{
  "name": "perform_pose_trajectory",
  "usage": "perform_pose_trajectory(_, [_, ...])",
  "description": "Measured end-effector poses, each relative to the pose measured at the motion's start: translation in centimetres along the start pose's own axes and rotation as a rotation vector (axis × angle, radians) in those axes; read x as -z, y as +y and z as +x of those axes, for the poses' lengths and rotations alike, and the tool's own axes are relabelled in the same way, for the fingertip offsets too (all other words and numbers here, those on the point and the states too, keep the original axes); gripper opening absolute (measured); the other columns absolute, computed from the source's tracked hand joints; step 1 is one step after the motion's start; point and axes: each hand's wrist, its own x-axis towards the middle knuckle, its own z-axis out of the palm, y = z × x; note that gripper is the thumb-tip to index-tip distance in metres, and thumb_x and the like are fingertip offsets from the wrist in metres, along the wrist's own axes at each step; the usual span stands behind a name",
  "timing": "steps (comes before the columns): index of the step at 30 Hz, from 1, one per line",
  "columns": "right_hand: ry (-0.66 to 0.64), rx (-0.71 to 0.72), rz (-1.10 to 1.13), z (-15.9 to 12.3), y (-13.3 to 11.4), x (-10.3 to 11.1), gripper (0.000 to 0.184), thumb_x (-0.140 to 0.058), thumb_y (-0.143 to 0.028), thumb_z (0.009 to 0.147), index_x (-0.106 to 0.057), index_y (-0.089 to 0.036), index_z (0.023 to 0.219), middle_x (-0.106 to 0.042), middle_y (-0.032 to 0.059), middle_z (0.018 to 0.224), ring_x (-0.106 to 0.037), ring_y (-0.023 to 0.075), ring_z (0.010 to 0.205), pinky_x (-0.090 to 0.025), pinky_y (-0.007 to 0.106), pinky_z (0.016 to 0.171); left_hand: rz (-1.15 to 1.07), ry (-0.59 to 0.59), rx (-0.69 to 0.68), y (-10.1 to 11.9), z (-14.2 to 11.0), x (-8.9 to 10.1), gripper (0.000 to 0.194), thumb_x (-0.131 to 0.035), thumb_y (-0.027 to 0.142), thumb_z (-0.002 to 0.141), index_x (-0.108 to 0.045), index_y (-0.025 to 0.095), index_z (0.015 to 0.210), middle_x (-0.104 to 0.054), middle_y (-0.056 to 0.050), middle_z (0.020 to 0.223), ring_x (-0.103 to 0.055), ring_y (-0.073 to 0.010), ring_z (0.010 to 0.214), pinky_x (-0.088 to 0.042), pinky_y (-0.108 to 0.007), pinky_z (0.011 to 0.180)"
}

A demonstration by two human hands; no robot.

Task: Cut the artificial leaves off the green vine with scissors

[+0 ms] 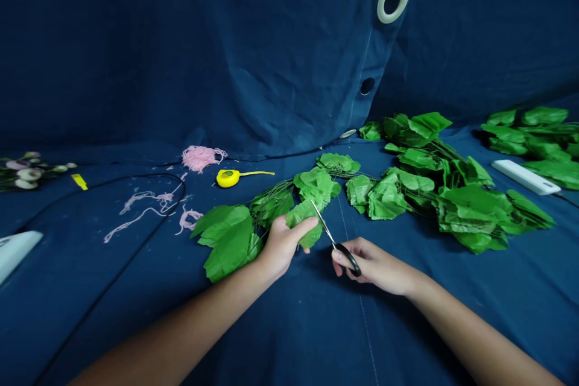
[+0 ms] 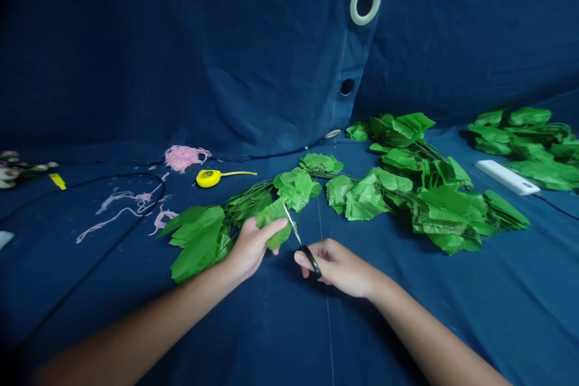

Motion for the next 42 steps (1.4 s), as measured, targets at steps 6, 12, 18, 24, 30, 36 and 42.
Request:
perform_pose_trajectory(6, [-0.004,0.011,0.015,0.0,-0.17,-0.03,0.059,-0.057,-0.068,0.095,-0.064,-0.01,0.087,-0.038,-0.0034,0.061,-0.033,0.0039,0.054,-0.024,0.015,0.051,0.001,-0.012,-0.004,0.0,0.03,0.07,0.028,-0.08,0.038,0.081,-0.067,0.014,0.079,-0.061,-0.001,0.064,-0.056,-0.0122,0.052,-0.045,-0.022,0.04])
perform_pose_trajectory(12, [-0.003,0.017,0.018,-0.04,-0.16,-0.01,0.058,-0.056,-0.067,0.096,-0.063,-0.01,0.086,-0.037,-0.0038,0.06,-0.032,0.0037,0.053,-0.023,0.014,0.05,0.004,-0.006,0.001,-0.12,0.05,0.2,0.028,-0.081,0.038,0.081,-0.068,0.013,0.081,-0.062,-0.001,0.065,-0.057,-0.0124,0.052,-0.044,-0.021,0.039])
perform_pose_trajectory(18, [0.007,0.018,0.031,0.13,0.08,-0.1,0.057,-0.058,-0.066,0.095,-0.064,-0.01,0.087,-0.037,-0.0037,0.06,-0.032,0.0036,0.054,-0.024,0.014,0.05,0.001,-0.013,0.001,-0.2,0.1,0.19,0.028,-0.081,0.038,0.081,-0.067,0.013,0.08,-0.062,0.0,0.065,-0.056,-0.0122,0.052,-0.045,-0.021,0.04])
perform_pose_trajectory(24, [0.008,0.005,0.047,0.05,-0.04,-0.17,0.055,-0.059,-0.064,0.096,-0.063,-0.01,0.086,-0.035,-0.0042,0.06,-0.03,0.0031,0.053,-0.023,0.013,0.05,-0.006,-0.014,0.001,-0.2,0.15,0.24,0.029,-0.081,0.038,0.081,-0.067,0.013,0.08,-0.061,-0.001,0.065,-0.056,-0.0123,0.053,-0.045,-0.021,0.04])
perform_pose_trajectory(30, [0.026,0.004,0.038,0.16,0.04,-0.11,0.056,-0.058,-0.065,0.096,-0.064,-0.01,0.086,-0.036,-0.0039,0.059,-0.032,0.0036,0.053,-0.024,0.014,0.05,-0.009,-0.02,0.0,-0.16,0.14,0.22,0.03,-0.081,0.038,0.081,-0.067,0.012,0.08,-0.061,-0.001,0.065,-0.056,-0.0126,0.053,-0.045,-0.022,0.04])
perform_pose_trajectory(36, [0.027,0.003,0.035,0.13,0.09,-0.23,0.056,-0.058,-0.065,0.095,-0.064,-0.01,0.087,-0.037,-0.0036,0.06,-0.033,0.0038,0.053,-0.024,0.014,0.05,-0.014,-0.027,-0.001,-0.28,0.18,0.21,0.03,-0.081,0.038,0.081,-0.066,0.012,0.079,-0.06,-0.001,0.065,-0.055,-0.0126,0.054,-0.046,-0.022,0.042])
perform_pose_trajectory(42, [0.028,-0.002,0.007,-0.02,0.02,-0.16,0.059,-0.055,-0.067,0.096,-0.064,-0.01,0.088,-0.039,-0.0031,0.06,-0.035,0.0047,0.054,-0.026,0.015,0.051,-0.015,-0.02,-0.009,-0.46,0.23,0.29,0.029,-0.081,0.038,0.081,-0.067,0.013,0.079,-0.06,-0.001,0.065,-0.055,-0.0119,0.055,-0.046,-0.022,0.044])
